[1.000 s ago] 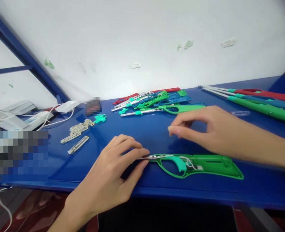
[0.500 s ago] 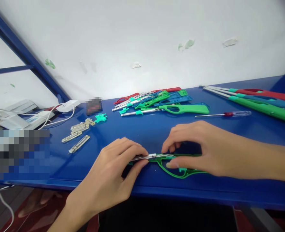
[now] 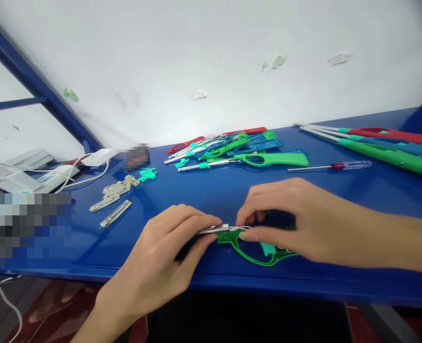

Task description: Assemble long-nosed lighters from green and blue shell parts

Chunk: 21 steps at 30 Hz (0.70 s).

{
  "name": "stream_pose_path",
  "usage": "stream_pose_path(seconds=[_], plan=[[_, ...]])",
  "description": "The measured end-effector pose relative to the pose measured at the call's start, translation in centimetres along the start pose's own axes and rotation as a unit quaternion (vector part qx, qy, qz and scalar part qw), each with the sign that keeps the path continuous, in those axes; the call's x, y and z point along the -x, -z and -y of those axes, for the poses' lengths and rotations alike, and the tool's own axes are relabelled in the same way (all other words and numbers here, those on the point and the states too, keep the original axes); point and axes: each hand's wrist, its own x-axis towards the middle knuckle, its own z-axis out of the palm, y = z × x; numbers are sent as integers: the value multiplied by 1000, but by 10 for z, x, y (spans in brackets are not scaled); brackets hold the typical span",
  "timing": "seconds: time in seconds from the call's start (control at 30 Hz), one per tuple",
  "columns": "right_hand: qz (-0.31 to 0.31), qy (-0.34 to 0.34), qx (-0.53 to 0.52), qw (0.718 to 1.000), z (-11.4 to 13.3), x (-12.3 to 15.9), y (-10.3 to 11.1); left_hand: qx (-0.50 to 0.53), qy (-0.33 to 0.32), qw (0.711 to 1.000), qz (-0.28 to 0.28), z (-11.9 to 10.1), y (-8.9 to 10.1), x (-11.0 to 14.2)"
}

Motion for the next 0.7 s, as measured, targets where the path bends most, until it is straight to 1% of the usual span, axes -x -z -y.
stream_pose_path(seconds=[0.2, 0.5, 0.7], plan=[[-6, 10, 9, 1000, -2, -1, -1, -1, -13, 1000, 5, 1, -1, 0], [-8, 6, 10, 1000, -3, -1, -2, 11, 6, 1000, 18, -1, 2, -3], [-7, 2, 7, 1000, -2, 0, -2, 10, 8, 1000, 11, -1, 1, -4]])
